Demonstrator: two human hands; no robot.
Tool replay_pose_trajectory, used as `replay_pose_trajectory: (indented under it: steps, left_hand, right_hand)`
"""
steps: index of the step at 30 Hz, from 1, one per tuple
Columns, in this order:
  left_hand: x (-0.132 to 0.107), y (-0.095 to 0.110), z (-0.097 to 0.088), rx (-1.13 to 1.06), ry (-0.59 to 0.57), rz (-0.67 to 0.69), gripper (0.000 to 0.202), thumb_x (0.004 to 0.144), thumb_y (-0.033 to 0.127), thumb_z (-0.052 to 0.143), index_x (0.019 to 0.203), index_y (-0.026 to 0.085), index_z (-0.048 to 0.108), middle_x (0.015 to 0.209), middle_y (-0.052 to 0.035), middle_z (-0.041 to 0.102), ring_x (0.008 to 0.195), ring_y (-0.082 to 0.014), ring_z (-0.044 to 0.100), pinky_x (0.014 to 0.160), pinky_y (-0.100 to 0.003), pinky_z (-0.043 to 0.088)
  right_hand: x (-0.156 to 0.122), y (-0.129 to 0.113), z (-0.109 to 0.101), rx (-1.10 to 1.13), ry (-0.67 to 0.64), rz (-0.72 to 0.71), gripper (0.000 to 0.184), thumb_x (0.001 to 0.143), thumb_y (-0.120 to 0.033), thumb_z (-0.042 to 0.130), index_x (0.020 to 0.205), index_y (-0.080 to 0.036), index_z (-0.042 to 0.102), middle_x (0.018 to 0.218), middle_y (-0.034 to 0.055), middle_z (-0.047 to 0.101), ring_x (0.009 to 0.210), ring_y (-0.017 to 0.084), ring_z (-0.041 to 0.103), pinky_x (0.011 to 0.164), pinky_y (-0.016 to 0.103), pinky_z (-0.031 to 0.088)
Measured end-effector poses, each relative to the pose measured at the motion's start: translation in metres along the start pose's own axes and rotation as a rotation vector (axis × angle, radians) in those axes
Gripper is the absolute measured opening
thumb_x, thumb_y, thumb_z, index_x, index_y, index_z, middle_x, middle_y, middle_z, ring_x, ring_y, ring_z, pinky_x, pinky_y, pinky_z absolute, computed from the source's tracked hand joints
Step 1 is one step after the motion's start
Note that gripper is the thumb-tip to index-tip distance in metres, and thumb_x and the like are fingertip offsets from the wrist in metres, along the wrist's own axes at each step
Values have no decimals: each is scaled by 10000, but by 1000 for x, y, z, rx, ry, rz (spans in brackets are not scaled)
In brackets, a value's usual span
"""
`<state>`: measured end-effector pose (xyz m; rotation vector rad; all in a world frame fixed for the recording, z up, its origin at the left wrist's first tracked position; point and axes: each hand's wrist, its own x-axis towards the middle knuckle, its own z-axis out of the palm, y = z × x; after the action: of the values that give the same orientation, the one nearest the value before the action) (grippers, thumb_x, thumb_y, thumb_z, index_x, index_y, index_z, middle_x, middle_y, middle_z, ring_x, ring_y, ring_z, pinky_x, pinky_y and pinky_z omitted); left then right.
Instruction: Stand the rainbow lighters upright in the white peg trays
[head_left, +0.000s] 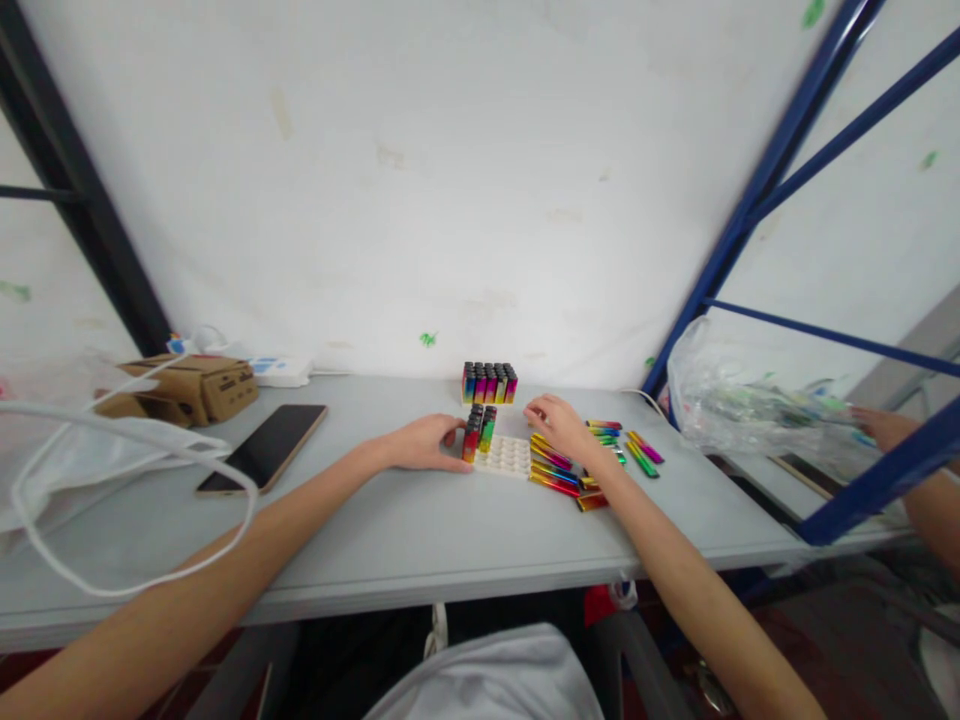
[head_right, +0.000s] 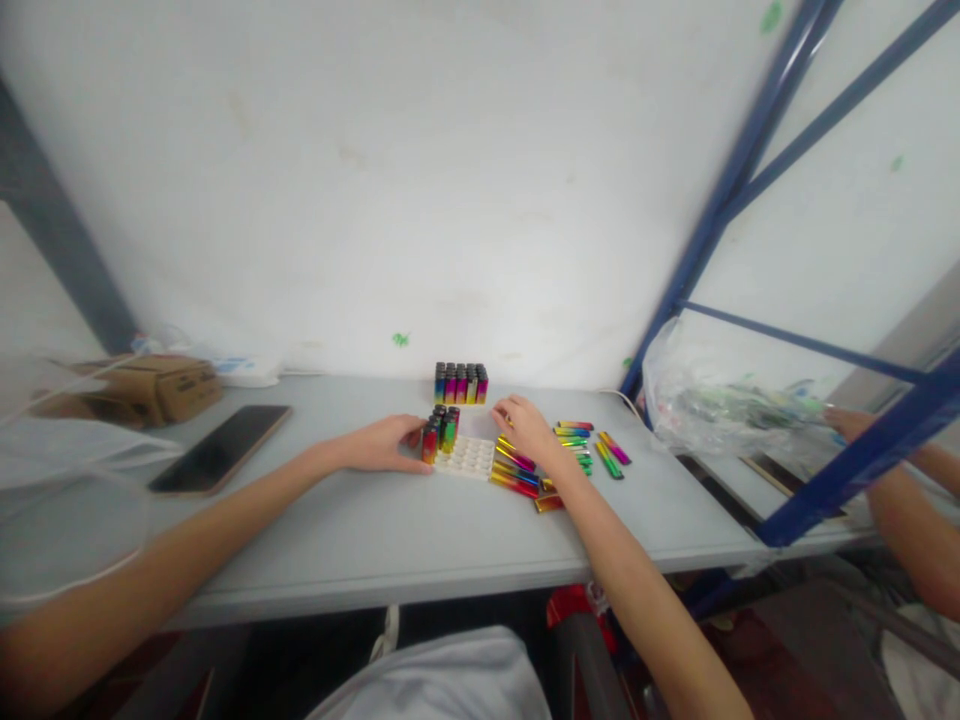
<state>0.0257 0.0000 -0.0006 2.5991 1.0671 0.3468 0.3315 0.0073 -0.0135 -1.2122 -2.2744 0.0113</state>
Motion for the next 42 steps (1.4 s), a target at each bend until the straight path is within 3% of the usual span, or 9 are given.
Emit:
replay_pose_trajectory:
  steps: [3,8,13,17,22,25,29,35,42]
  left_hand:
    - [0,1,0,-3,7,-8,691,722,725,683,1108,152,656,930,-64,665,809,-236,608,717,-298,447]
    - [0,1,0,-11,2,3,687,723,725,682,1100,152,658,940,-68,669,812,-237,610,724,-299,446]
    - [0,0,0,-5,-2,-7,701,721,730,680,1111,148,652,952,-74,668,831,-245,611,731,-303,445]
    - [1,0,0,-12,-7,0,667,728,714,684,1091,155,652,933,-64,662,824,-239,608,731,-302,449]
    - [1,-1,0,-23,0,8,651,726,699,696,1084,157,654,923,-59,655,804,-228,602,718,-300,448]
    - [1,-1,0,-27,4,13,652,723,706,694,1085,165,659,903,-49,653,790,-224,598,710,-297,443]
    - [1,1,0,-40,5,21,639,721,693,700,1083,168,662,885,-42,648,780,-220,595,702,-293,438]
    - [0,2,0,-34,11,13,646,725,688,702,1089,156,662,890,-50,652,776,-221,597,703,-294,441]
    - [1,-1,1,-27,6,10,674,722,711,689,1108,159,659,928,-60,668,797,-229,608,715,-295,447]
  right_hand:
    - [-10,40,-11,-93,-63,156,209,892,-303,688,1033,-152,717,1050,141,691,1012,246,607,972,387,442]
    - [-18,66,-20,-32,-121,184,152,838,-289,714,921,-160,711,962,106,722,914,232,649,891,365,481]
    - [-8,43,-17,385,64,305,321,865,-455,681,1010,-169,692,771,24,706,700,175,631,762,340,492]
    - [-2,15,-14,942,156,402,427,771,-522,776,1007,-173,705,855,28,685,762,153,614,765,309,510]
    - [-2,-14,-6,1304,84,441,353,788,-508,786,949,-226,646,1051,49,692,954,186,654,840,337,541]
    - [-1,-26,0,1415,-3,471,372,815,-536,753,946,-250,553,957,40,704,875,208,689,797,382,553]
    - [0,-33,3,1407,-2,475,413,794,-546,768,948,-265,506,653,-73,530,569,123,536,639,298,513]
    - [-2,-33,4,1175,-105,374,420,852,-608,674,946,-203,619,594,-79,420,447,60,206,425,226,142]
    - [-2,-38,13,996,-131,313,483,893,-697,535,1009,-235,608,606,-77,409,440,81,238,420,222,182]
